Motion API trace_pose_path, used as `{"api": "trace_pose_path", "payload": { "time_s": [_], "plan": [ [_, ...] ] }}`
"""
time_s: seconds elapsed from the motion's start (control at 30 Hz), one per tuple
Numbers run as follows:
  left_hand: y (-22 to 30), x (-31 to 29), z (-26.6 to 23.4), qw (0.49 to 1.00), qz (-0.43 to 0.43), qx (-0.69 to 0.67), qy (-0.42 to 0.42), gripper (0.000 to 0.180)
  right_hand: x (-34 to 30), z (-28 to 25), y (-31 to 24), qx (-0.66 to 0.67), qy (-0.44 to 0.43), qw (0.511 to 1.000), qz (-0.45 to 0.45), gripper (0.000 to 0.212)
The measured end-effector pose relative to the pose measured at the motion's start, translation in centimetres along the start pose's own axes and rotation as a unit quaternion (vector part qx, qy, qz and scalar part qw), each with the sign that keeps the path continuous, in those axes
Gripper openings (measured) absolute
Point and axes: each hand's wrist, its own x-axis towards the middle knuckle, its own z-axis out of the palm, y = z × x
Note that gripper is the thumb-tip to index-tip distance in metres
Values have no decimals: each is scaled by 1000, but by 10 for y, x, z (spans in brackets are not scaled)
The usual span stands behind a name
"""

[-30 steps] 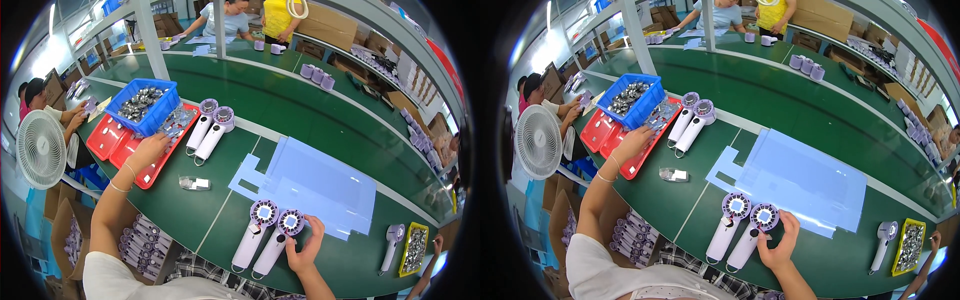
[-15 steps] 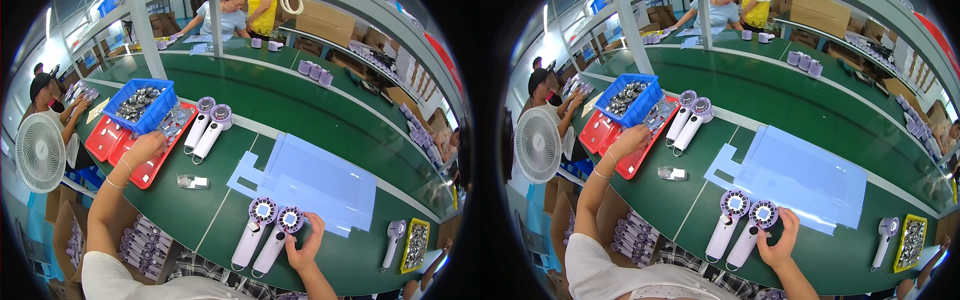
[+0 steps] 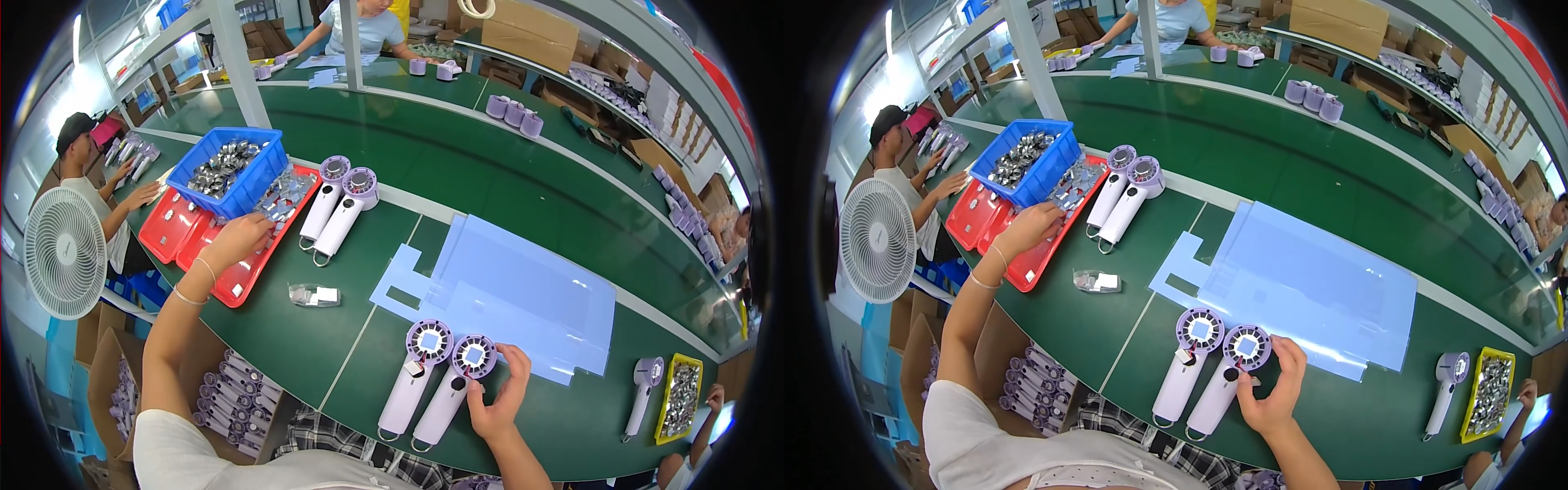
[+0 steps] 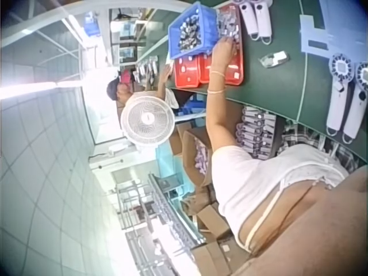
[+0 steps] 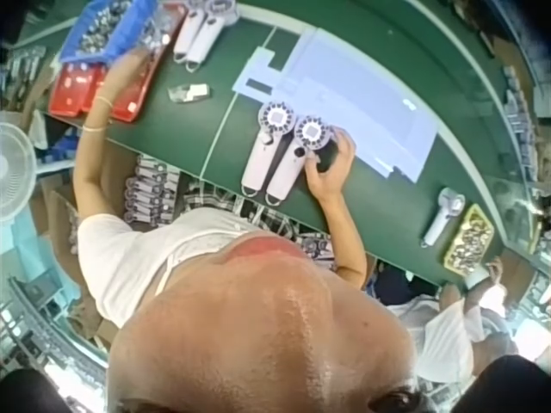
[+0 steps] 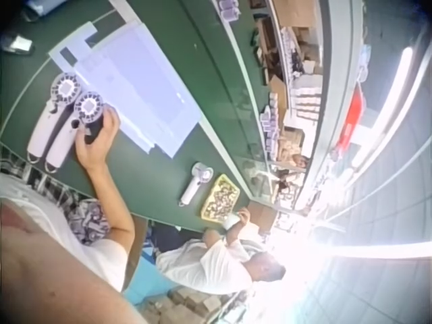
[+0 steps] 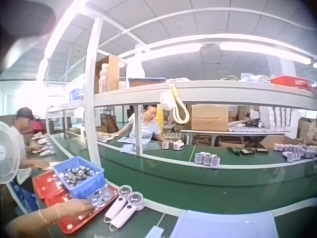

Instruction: The person assembles small portable hand fans by hand, inserting electronic components and fan blades into plastic housings.

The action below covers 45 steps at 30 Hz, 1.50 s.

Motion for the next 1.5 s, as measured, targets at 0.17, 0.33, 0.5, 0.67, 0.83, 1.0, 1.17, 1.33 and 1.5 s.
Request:
{"api": "trace_pose_path", "payload": {
  "time_s": [0.17, 0.33, 0.5, 0.67, 0.83, 1.0, 1.17, 1.33, 1.5],
  "plan": [
    [8, -8, -9, 988, -57, -109, 95, 22, 2, 0, -1, -3, 19, 1000, -5, 62],
    [54, -4, -28, 922, -129, -319, 179, 22, 3, -4, 0, -31, 22, 999, -12, 62],
    [164, 14, -54, 733, -46, -677, 42, 36, 15, -17, -12, -96, 23, 991, -90, 58],
    [259, 30, -63, 624, 82, -763, -150, 44, 52, -13, -64, -132, -52, 983, -120, 58],
    [294, 41, -62, 493, 120, -841, -190, 45, 68, -14, -78, -180, -10, 972, -147, 48],
    [296, 46, -65, 498, 54, -838, -215, 42, 74, -16, -70, -119, 8, 987, -109, 41],
    [296, 48, -49, 432, -6, -878, -208, 43, 81, -14, -62, -135, -7, 983, -121, 45],
    [292, 57, -53, 438, 24, -876, -199, 42, 86, -13, -54, -127, -12, 984, -124, 48],
    [293, 54, -44, 428, 16, -881, -203, 41, 81, -16, -52, -117, -32, 987, -101, 46]
  ]
}}
